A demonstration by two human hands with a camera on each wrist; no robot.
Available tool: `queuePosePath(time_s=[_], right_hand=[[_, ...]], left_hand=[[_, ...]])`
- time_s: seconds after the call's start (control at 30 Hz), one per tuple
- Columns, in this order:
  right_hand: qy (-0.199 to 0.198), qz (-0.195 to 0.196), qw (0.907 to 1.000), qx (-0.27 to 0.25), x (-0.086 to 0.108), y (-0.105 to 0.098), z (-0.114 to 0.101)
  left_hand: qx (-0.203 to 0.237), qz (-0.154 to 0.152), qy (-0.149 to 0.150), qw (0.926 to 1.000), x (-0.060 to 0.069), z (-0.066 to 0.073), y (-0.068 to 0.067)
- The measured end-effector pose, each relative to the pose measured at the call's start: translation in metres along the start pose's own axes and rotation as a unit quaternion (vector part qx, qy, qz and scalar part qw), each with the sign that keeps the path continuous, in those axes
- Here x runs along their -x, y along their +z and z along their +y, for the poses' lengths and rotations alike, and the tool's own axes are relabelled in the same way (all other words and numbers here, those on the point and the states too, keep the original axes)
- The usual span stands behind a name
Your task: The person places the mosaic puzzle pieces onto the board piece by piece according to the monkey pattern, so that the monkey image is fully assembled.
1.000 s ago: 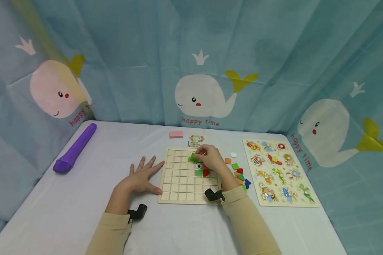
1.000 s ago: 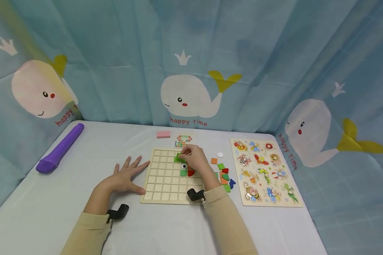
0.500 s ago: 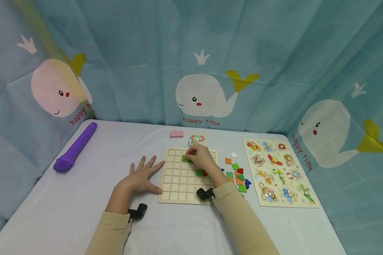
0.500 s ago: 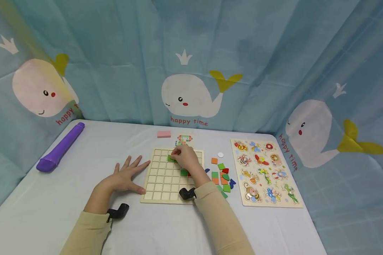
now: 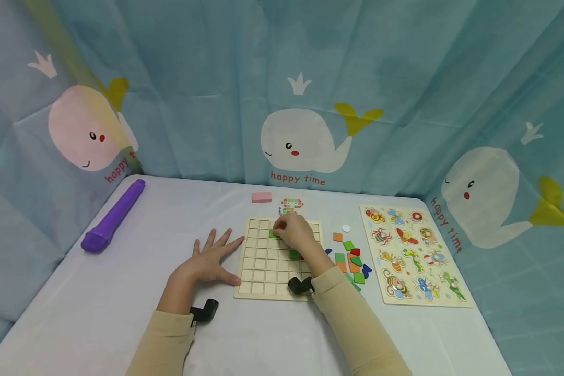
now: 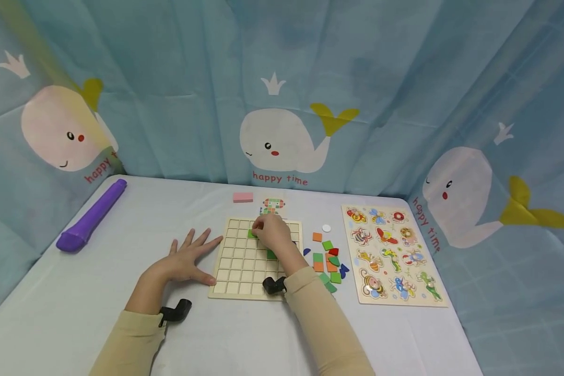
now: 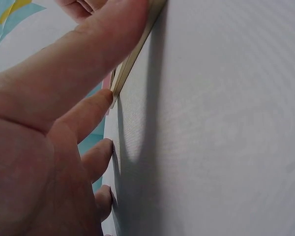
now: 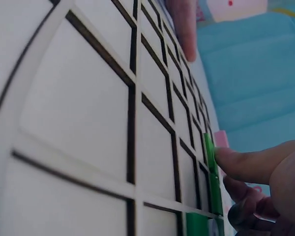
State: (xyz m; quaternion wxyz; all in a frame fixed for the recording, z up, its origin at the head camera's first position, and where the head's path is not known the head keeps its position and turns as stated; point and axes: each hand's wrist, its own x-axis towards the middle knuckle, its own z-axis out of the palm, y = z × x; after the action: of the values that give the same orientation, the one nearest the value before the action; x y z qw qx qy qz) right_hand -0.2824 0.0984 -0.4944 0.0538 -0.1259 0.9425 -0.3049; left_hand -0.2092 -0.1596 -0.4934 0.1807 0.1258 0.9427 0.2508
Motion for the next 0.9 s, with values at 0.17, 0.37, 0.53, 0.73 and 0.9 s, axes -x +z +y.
queuePosePath(time_s=[0.17, 0.37, 0.53, 0.73, 0.9], right_hand=[[0.001, 0.011, 0.9998, -0.015, 0.008, -0.007, 0.000], [-0.002, 0.023, 0.9991, -0.037, 0.025, -0.014, 0.008], [0.014, 0.031, 0.9985, -0.043, 0.040, -0.025, 0.016], [0.036, 0.039, 0.9959, -0.073, 0.058, -0.045, 0.028], [0.059, 0.054, 0.9943, -0.070, 0.070, -0.060, 0.038]], left_hand=[[-0.002, 0.000, -0.004, 1.0000, -0.001, 0.001, 0.000], [-0.004, 0.000, -0.004, 1.0000, 0.000, -0.001, 0.000], [-0.001, 0.001, 0.001, 1.0000, -0.001, -0.002, 0.001], [-0.002, 0.000, 0.001, 1.0000, -0.002, -0.003, 0.002], [0.000, 0.001, 0.001, 1.0000, -0.002, -0.003, 0.001]])
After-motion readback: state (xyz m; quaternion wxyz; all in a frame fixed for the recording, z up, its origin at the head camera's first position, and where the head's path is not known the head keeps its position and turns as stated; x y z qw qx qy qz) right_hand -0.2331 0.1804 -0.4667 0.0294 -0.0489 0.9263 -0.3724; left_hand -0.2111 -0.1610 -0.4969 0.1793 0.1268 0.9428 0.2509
